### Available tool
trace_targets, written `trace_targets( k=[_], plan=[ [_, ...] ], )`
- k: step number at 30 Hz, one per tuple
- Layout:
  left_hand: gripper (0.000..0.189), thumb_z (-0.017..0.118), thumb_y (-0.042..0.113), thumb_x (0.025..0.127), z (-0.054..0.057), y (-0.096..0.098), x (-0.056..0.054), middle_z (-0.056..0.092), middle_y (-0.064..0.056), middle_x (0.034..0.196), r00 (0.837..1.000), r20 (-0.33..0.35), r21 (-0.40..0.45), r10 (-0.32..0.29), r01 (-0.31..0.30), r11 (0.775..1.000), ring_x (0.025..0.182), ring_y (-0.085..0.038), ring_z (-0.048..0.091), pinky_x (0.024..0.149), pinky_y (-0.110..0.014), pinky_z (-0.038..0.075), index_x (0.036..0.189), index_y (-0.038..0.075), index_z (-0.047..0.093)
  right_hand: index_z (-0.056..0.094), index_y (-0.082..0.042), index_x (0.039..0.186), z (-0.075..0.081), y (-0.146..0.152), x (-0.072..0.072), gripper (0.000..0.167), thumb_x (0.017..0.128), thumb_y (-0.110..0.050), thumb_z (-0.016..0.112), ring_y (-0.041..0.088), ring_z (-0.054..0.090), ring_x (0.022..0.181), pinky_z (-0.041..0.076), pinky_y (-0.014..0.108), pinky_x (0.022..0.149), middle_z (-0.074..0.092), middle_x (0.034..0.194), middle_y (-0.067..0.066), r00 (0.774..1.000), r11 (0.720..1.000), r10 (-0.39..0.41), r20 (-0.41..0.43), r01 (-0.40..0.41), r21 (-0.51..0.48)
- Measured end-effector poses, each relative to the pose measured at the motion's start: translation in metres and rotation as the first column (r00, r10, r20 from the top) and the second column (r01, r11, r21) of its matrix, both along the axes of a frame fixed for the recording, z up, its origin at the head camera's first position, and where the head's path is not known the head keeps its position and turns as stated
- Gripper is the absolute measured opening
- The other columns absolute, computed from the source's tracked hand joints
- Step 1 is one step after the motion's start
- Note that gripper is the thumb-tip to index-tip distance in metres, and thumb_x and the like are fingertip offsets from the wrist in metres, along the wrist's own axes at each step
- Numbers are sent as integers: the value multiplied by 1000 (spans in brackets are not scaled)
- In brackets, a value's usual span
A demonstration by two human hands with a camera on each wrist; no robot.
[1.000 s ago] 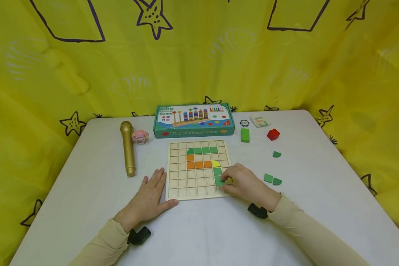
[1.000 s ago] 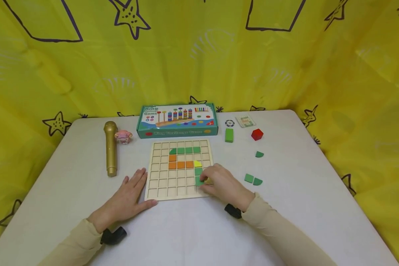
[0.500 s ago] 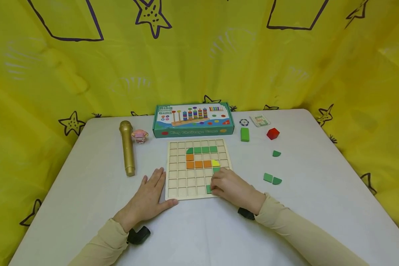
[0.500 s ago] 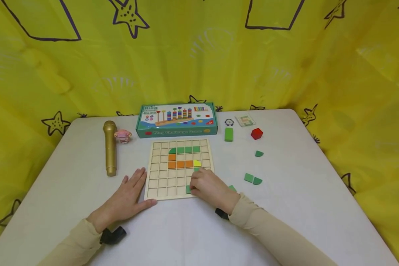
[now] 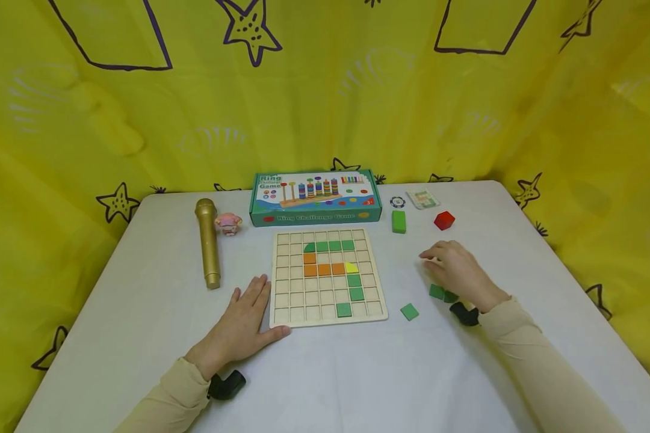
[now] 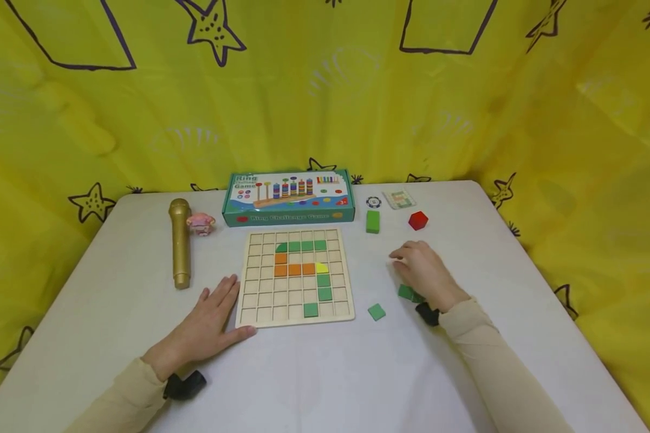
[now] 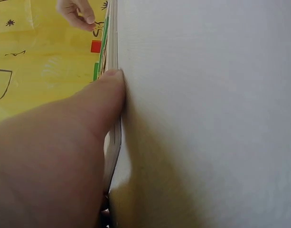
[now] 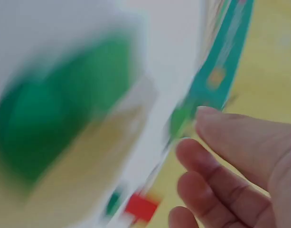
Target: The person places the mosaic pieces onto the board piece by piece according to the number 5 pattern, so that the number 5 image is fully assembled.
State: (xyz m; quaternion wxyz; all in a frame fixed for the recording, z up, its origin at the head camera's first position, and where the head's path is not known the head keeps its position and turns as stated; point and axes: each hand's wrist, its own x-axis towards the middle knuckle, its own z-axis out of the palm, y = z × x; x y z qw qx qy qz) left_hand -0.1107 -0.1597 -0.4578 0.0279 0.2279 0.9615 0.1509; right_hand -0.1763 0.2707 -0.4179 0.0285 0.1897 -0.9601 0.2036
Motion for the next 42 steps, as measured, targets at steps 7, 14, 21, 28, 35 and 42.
trace_targets(
  k=[7, 14, 21, 28, 35, 42],
  plan=[
    [100, 55, 66, 89, 0, 0, 1, 21, -25, 156, 1000, 10, -9, 1, -1, 1000, 144, -39, 17, 110, -62, 15, 148, -11, 28, 65, 8, 117, -4, 54, -15, 34, 91, -13, 70, 36, 52, 91, 44, 52, 81, 63, 97, 18, 980, 985, -171, 100, 171, 2],
    [100, 55, 65, 89, -1, 0, 0, 21, -25, 156, 1000, 8, -10, -5, 5, 1000, 144, -38, 17, 111, -62, 14, 148, -11, 27, 65, 7, 117, -7, 60, -28, 40, 89, -20, 74, 37, 55, 89, 41, 54, 81, 64, 95, 20, 968, 979, -202, 147, 194, 61],
    [99, 57, 63, 90, 0, 1, 0, 21, -27, 155, 1000, -2, 8, -18, 18, 1000, 143, -40, 16, 110, -63, 15, 148, -12, 27, 69, 3, 109, -12, 55, -31, 30, 90, -20, 72, 38, 53, 87, 36, 52, 74, 59, 90, 17, 961, 965, -253, 112, 241, 108],
    [99, 56, 63, 90, 2, 1, -1, 20, -26, 156, 1000, -4, -3, -23, 23, 1000, 144, -39, 16, 110, -62, 15, 148, -12, 27, 65, 4, 112, -3, 23, -17, 32, 93, -21, 69, 34, 52, 92, 42, 50, 84, 63, 100, 16, 968, 981, -190, 164, 192, 4],
    [101, 56, 65, 89, 1, 1, -1, 20, -26, 156, 1000, 5, -9, -11, 12, 1000, 144, -40, 16, 110, -62, 15, 148, -12, 26, 70, -4, 107, -3, -45, 13, 26, 88, -21, 76, 20, 54, 88, 48, 40, 82, 64, 95, 0, 990, 990, 108, 92, -98, -100],
    [101, 54, 66, 89, -1, 0, -1, 20, -26, 156, 1000, 7, -12, -12, 12, 1000, 144, -40, 16, 110, -62, 14, 148, -12, 26, 73, -9, 101, -12, -90, 34, 26, 85, -28, 78, 15, 56, 91, 48, 36, 83, 64, 93, -6, 949, 949, 314, 9, -313, -38]
  ],
)
